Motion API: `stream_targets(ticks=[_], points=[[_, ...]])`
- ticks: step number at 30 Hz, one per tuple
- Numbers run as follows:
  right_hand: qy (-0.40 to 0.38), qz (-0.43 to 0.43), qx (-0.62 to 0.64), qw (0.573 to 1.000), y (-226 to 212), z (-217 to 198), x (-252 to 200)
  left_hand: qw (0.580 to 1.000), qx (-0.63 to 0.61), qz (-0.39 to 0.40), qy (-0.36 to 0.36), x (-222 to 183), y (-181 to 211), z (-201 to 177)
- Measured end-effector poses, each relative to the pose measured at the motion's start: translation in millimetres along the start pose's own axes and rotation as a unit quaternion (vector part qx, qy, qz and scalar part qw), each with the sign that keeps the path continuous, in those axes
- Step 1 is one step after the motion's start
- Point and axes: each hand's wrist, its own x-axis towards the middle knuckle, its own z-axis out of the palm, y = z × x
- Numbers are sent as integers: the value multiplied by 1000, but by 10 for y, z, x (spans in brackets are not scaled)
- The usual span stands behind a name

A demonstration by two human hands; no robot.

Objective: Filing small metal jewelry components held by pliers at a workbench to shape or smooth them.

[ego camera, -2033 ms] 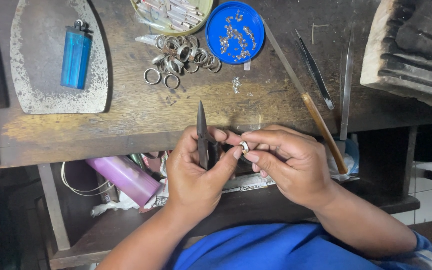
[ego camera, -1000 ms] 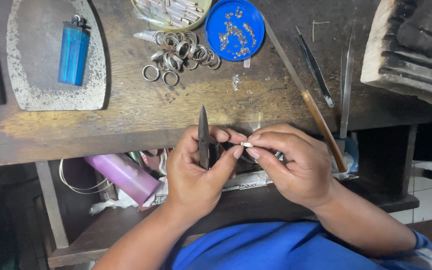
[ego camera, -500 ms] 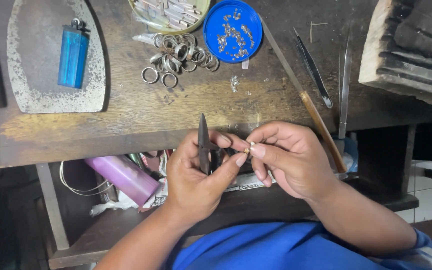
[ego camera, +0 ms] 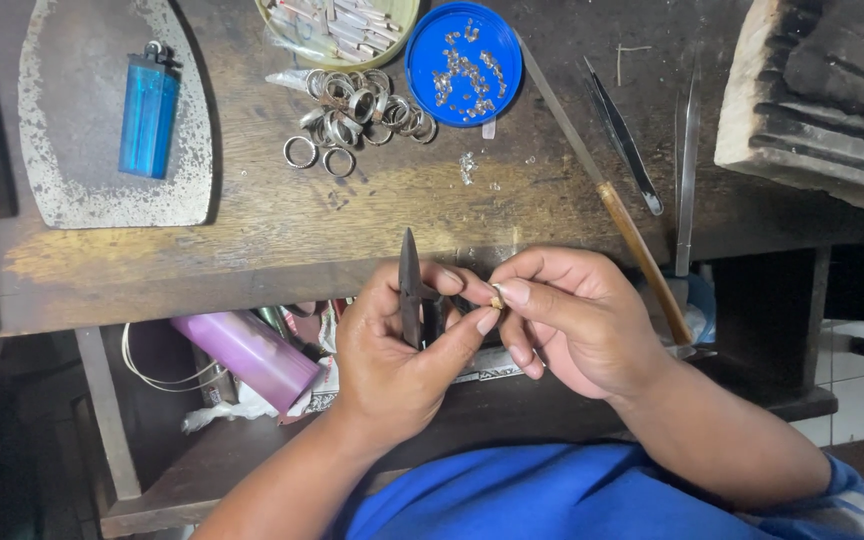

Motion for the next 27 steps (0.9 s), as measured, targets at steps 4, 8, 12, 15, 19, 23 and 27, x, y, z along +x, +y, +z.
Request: stream_targets(ticks=[4, 8, 12, 15, 19, 23, 27], points=[[6, 11, 27, 1000, 27, -15, 1, 1000, -1, -2, -2, 0, -3, 2], [2, 9, 35, 999, 23, -7, 0, 1000, 2, -9, 5, 1, -10, 6], [-5, 6, 29, 1000, 2, 13, 4, 1000, 15, -9, 10, 6, -1, 10], [9, -1, 23, 1000, 13, 7, 1, 1000, -7, -6, 4, 12, 6, 11], [43, -56, -41, 997, -162, 73, -27, 998, -16, -47, 39, 69, 24, -22], [112, -157, -412, 890, -532, 31, -86, 994, -13, -86, 70, 95, -48, -126], [86, -250, -664, 699, -922, 43, 140, 992, 24, -108, 62, 146, -55, -176]])
